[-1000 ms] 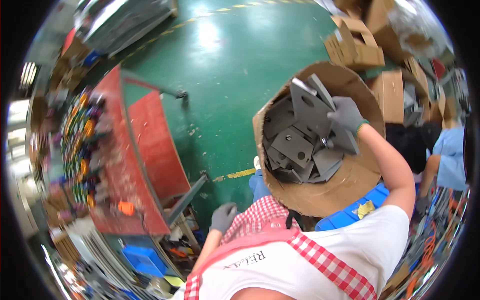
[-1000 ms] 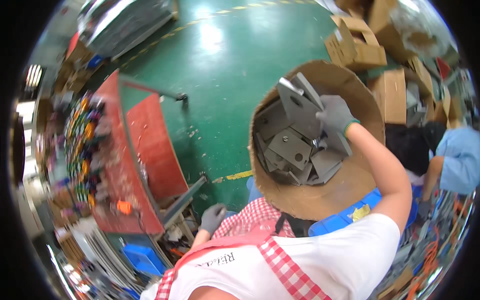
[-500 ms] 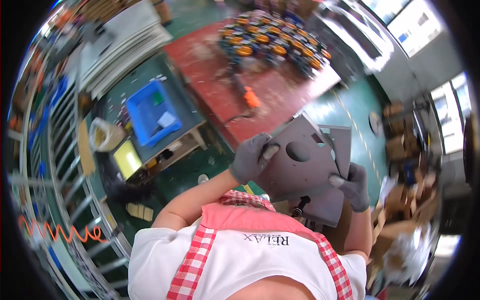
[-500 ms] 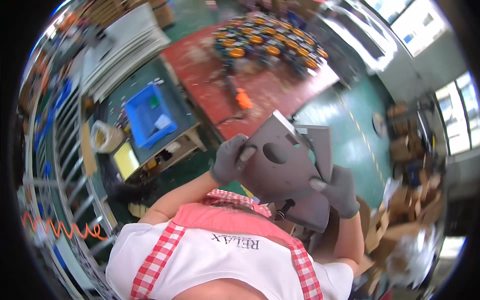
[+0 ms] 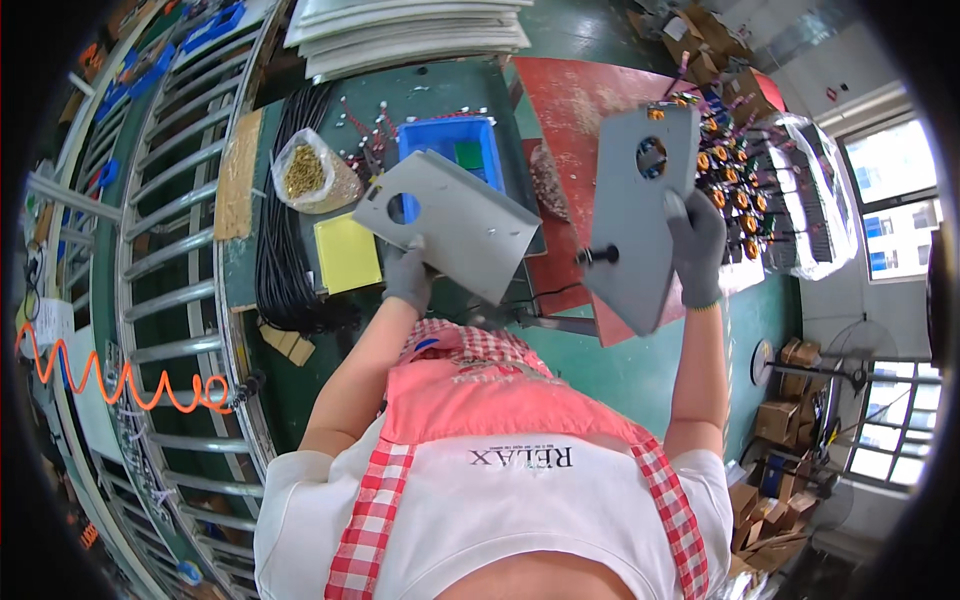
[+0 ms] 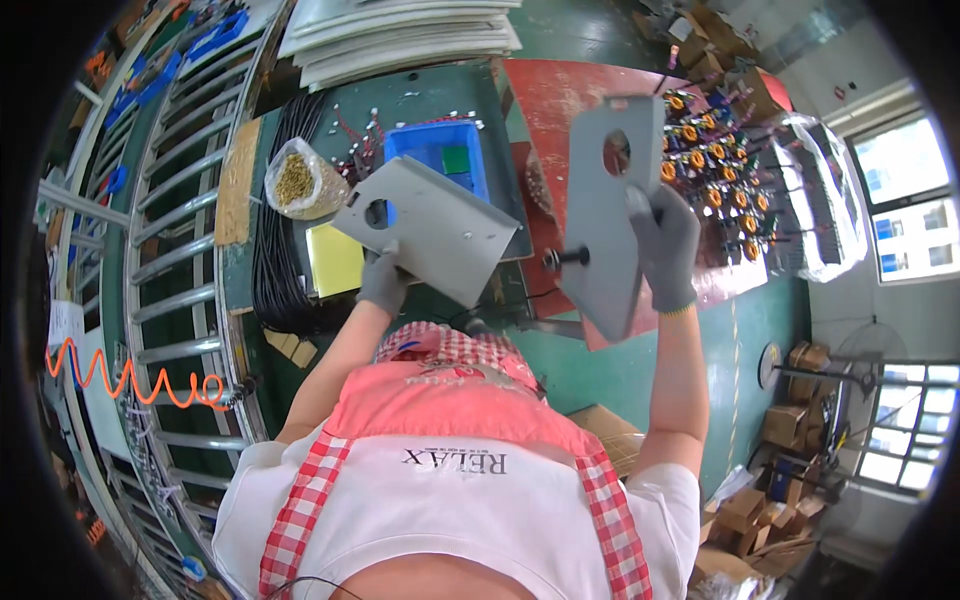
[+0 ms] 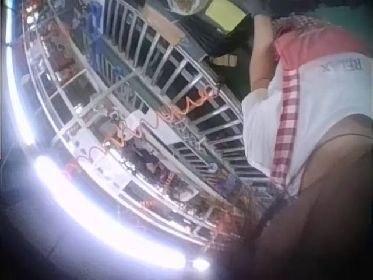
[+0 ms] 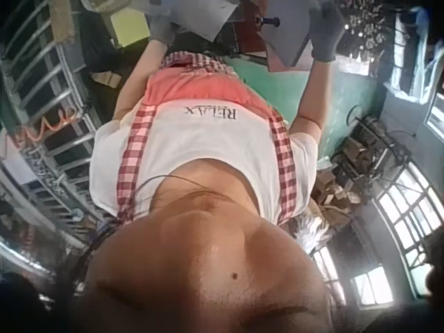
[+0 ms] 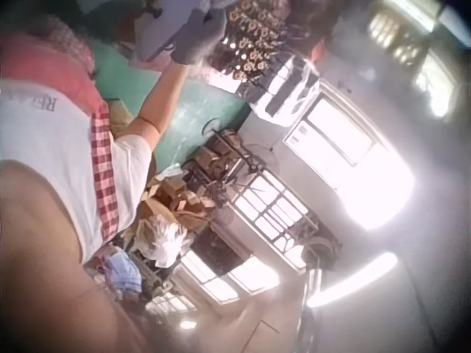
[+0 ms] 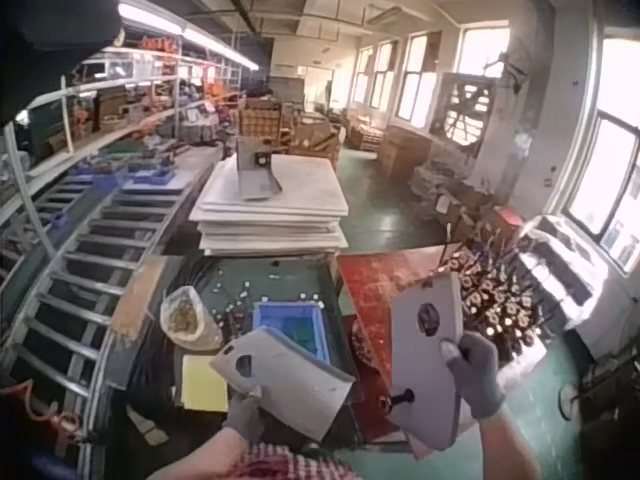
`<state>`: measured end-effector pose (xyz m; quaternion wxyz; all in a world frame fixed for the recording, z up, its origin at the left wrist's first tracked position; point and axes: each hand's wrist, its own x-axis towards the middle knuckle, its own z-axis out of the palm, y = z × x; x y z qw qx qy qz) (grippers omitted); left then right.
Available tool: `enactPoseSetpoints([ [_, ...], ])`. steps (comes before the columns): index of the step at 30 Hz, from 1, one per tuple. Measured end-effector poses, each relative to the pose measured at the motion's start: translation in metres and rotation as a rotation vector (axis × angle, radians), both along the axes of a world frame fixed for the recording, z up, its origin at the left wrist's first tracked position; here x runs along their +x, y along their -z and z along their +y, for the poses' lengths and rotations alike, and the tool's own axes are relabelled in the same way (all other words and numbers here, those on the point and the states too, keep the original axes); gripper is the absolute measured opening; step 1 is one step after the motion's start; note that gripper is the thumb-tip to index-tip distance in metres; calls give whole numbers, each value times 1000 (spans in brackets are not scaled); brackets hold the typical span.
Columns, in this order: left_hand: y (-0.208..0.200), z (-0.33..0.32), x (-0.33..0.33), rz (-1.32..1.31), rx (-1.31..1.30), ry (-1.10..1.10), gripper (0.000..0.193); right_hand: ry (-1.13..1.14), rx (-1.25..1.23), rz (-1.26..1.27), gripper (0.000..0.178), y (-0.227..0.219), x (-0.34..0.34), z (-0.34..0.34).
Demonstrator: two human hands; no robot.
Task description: The person assembles electronic components inside a metal casing on a workbench. They connect wires to a circuit board, place yellow foam pads on a metal plate, and use a power drill to secure components. The person handles circuit boards, wires, and metal plates throughout the process.
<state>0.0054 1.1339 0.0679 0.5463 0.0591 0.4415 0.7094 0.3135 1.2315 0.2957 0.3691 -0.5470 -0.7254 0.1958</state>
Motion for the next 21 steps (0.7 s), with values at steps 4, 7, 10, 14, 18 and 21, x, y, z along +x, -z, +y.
enactPoseSetpoints([
  [4, 60, 14, 17, -657, -145, -59, 26, -264, 195, -260, 20, 7, -94, 58],
  [7, 44, 30, 32, -698, -287, -77, 24, -534, 375, -322, 11, 53, -151, 110],
  [10, 81, 40, 25, -479, -535, 306, 27, -659, 222, -612, 10, 104, -201, 149],
  [14, 61, 31, -2, -384, -601, 649, 35, -719, 253, -759, 11, 189, -260, 176],
  [18, 9, 4, -52, 46, -434, 552, 40, -823, 200, -884, 13, 249, -254, 172],
  [21, 20, -19, -84, 646, -703, 115, 27, -779, 53, -885, 20, 259, -231, 153],
])
